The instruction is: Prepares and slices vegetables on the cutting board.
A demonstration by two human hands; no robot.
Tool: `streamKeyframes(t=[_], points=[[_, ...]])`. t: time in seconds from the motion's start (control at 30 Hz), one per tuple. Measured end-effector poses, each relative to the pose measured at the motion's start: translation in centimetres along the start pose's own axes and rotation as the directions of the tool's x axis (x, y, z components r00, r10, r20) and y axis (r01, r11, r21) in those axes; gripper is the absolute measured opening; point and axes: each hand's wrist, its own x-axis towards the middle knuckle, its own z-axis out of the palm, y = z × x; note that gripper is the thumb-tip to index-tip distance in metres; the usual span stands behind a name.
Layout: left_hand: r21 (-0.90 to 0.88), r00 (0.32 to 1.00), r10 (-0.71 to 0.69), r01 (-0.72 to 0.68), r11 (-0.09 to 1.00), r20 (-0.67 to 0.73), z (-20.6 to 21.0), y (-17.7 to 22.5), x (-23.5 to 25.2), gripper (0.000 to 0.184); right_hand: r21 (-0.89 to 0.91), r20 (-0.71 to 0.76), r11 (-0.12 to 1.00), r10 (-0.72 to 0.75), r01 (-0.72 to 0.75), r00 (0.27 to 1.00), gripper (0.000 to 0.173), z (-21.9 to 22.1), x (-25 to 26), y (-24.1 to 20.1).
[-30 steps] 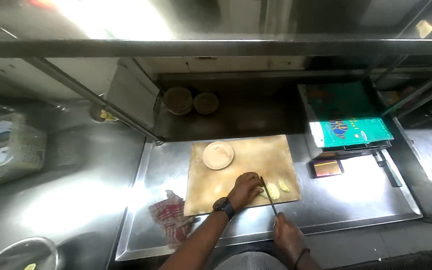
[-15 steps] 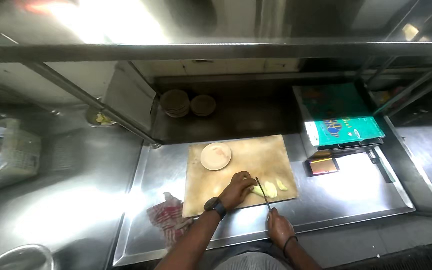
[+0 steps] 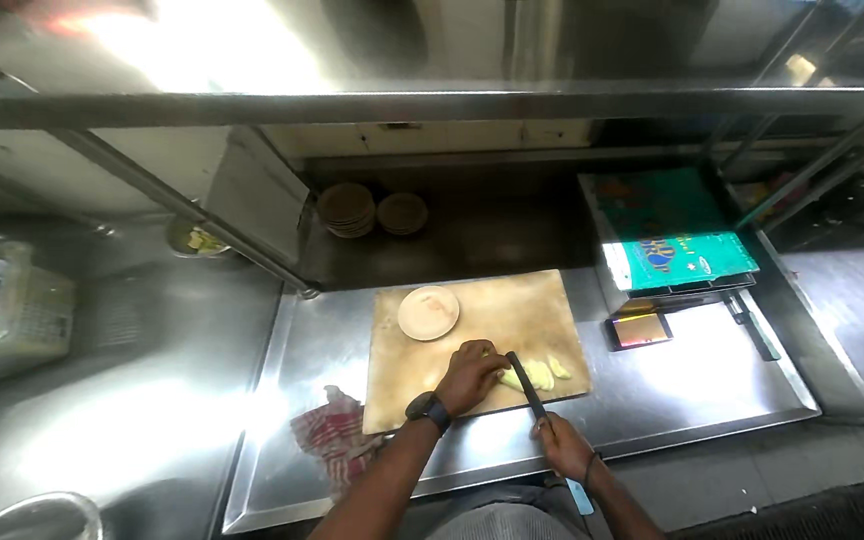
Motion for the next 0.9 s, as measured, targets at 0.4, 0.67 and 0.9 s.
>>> streamKeyframes(t=[0.4,0.67,0.9], points=[[-0.024,1.0,-0.003,0.003,1.0,0.013,-0.3,0.2,0.1,0.017,-0.49,-0.15,0.833,0.21,-0.257,0.966,0.043,0.3,-4.3,-7.8],[-0.035,1.0,0.007,-0.007,0.999,0.004,-0.5,0.2,0.2,0.016,-0.492,-0.129,0.821,0.261,-0.291,0.957,0.043,0.6,-3.8,-8.3],[-0.049,0.999,0.028,-0.029,0.998,-0.022,-0.1,-0.1,0.1,0.018,-0.403,-0.137,0.888,0.178,-0.219,0.974,0.046,2.5,1.0,-4.4]])
